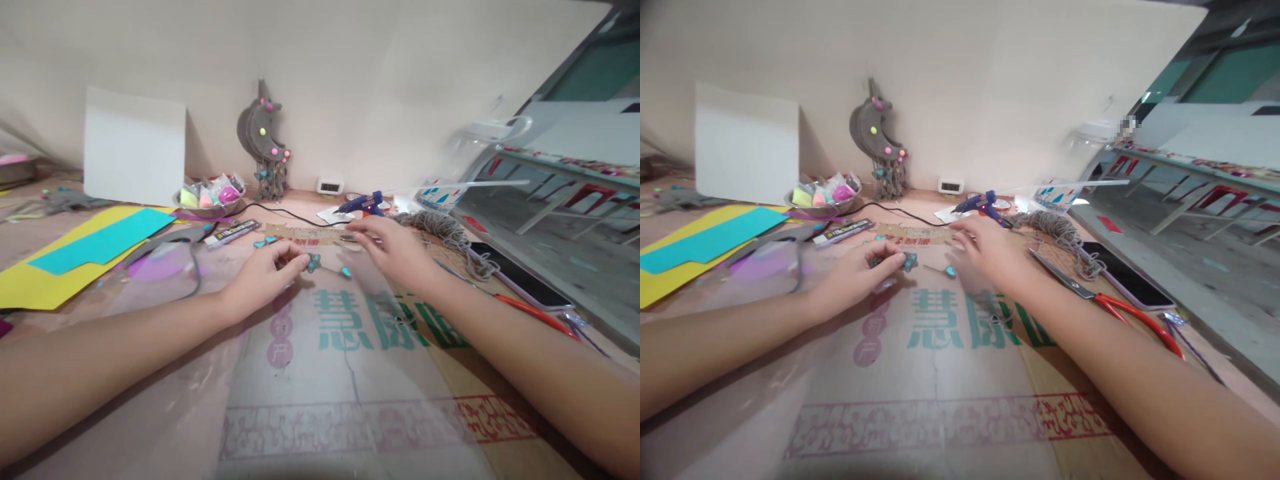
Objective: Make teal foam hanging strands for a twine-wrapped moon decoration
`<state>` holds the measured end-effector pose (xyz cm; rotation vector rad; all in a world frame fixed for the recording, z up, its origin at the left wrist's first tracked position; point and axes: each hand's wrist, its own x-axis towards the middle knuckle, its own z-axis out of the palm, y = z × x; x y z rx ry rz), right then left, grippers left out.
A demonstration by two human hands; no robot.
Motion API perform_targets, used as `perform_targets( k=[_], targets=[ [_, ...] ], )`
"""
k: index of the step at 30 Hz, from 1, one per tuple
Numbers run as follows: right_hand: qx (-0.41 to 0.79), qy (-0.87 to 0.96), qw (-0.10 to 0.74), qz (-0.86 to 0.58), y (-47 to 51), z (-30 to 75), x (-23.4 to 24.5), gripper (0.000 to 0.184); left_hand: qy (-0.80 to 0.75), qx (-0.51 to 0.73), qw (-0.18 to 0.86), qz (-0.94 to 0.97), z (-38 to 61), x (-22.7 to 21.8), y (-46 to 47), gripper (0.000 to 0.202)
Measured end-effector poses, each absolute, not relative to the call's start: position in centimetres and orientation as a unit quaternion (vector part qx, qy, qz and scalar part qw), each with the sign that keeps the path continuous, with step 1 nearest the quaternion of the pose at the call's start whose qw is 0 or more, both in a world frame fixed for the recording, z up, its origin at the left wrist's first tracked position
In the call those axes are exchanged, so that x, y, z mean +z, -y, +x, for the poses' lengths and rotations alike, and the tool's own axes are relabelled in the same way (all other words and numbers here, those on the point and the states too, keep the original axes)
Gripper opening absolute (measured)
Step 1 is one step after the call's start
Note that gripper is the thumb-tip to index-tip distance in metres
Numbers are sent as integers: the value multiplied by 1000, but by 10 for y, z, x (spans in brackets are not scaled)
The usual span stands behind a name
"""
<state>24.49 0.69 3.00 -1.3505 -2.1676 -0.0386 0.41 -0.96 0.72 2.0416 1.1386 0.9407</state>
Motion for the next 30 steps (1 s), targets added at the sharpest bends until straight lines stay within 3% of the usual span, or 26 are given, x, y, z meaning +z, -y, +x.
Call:
perform_targets(
  k=[7,16,18,24,30],
  targets=[
    [-78,827,129,-541,-40,295,11,37,-422,351,308,777,4,3,6,21],
    [-67,812,140,-562,-41,291,7,34,-425,346,317,774,4,5,8,21],
    [-69,798,165,-575,-42,292,11,33,-424,347,320,773,4,4,7,21],
    [-75,734,358,-571,-34,285,38,30,-419,359,358,754,3,1,5,23],
    [-57,798,398,-448,0,243,29,31,-406,373,402,731,4,1,5,19]
  ],
)
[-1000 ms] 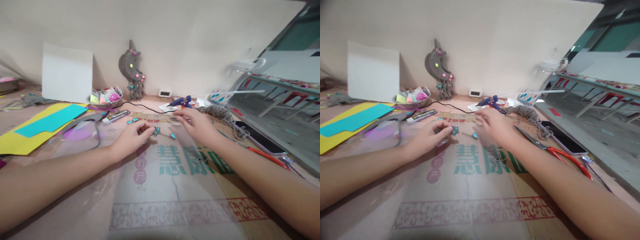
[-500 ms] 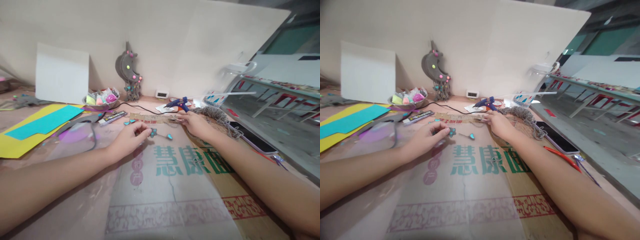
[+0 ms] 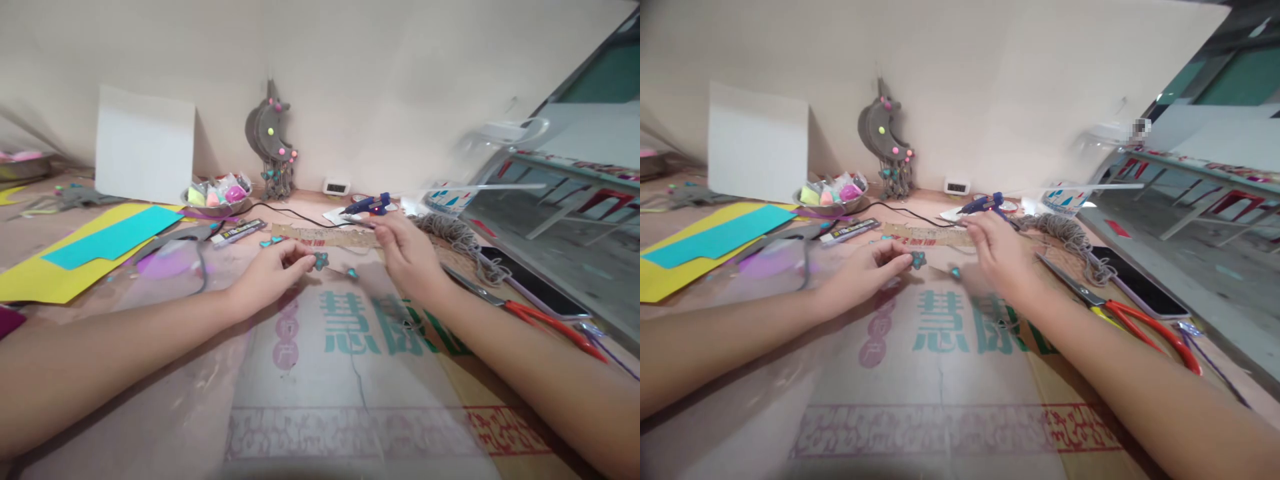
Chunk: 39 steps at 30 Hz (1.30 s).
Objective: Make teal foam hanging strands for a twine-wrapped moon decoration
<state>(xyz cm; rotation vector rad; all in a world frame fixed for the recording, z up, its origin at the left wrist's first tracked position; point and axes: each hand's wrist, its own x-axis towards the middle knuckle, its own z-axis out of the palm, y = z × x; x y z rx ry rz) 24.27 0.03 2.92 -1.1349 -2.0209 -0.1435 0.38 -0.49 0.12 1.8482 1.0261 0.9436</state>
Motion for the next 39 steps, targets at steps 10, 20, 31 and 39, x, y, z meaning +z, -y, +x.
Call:
perform_targets(
  k=[10,20,31,39],
  targets=[
    [-100,843,324,-418,14,230,4,27,-411,380,488,670,7,7,8,14],
    [-204,862,234,-401,15,228,6,37,-422,367,535,634,8,4,4,15],
    [-206,864,249,-386,13,228,3,35,-420,352,539,640,9,5,3,15],
    [-219,867,245,-374,12,226,4,32,-407,358,547,638,9,5,5,14]
  ],
)
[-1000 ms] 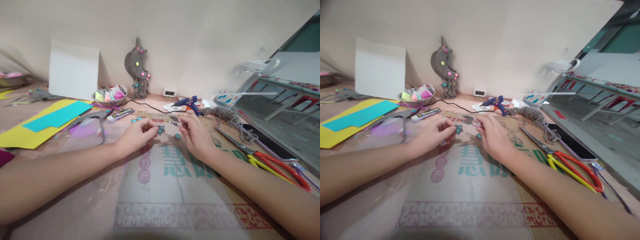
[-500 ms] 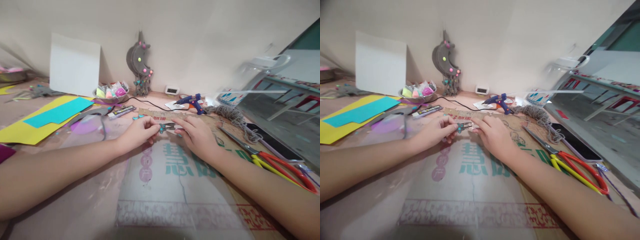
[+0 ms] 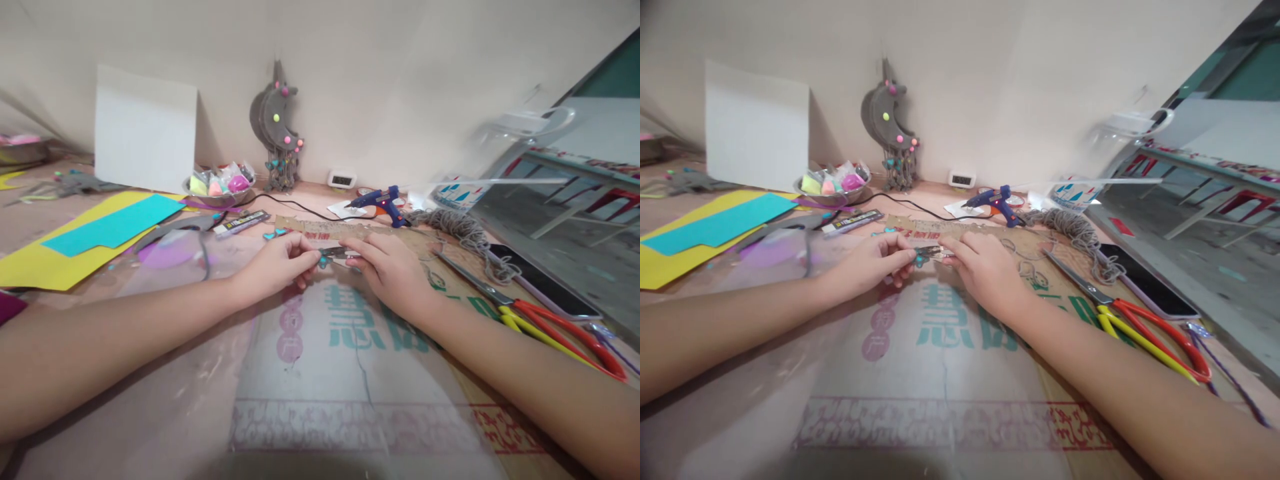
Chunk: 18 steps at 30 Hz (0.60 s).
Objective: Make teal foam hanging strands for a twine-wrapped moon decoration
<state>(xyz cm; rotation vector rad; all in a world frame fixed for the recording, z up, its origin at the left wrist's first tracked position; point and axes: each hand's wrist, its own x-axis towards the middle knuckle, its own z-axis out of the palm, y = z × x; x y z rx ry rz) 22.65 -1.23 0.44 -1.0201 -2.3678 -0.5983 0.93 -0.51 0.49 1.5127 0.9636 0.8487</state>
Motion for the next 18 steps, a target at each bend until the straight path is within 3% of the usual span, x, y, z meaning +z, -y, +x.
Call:
perform_targets(
  k=[18],
  targets=[
    [-236,867,237,-369,14,226,5,30,-404,352,548,642,9,4,4,15]
  ],
)
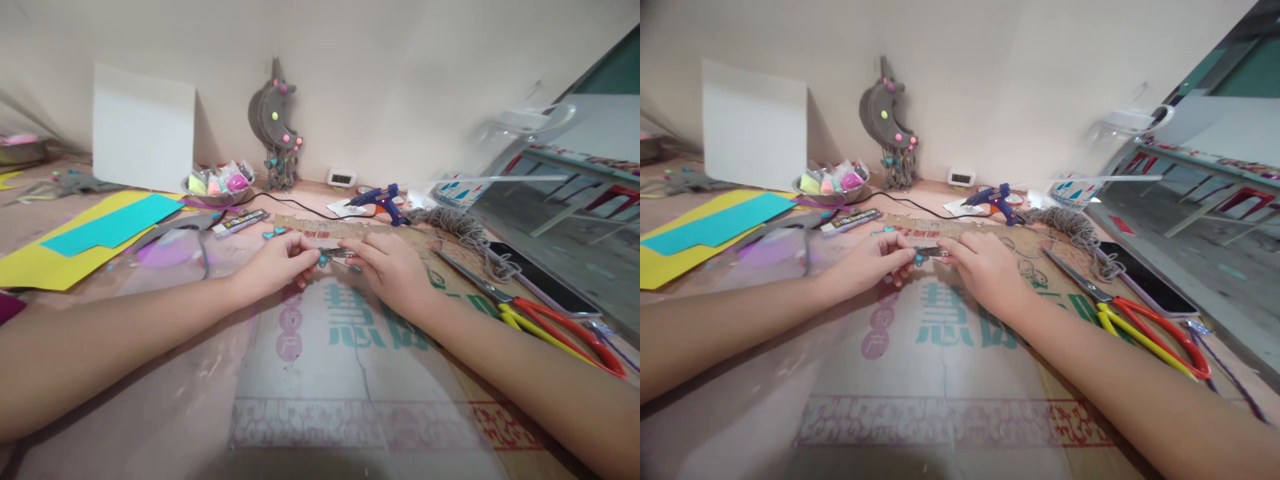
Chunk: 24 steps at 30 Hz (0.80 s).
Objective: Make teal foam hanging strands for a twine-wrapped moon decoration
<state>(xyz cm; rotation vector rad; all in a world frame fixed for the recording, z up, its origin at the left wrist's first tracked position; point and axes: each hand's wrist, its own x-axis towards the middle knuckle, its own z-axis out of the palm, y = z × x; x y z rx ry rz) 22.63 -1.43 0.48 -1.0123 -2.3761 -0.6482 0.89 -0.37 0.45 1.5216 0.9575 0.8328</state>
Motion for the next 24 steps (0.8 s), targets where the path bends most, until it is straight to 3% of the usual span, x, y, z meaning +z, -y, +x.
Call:
perform_targets(
  k=[13,24],
  targets=[
    [-170,858,274,-400,13,229,4,30,-417,356,560,621,10,12,7,15],
    [-184,866,249,-393,11,229,3,33,-405,357,579,611,9,9,5,13]
  ],
)
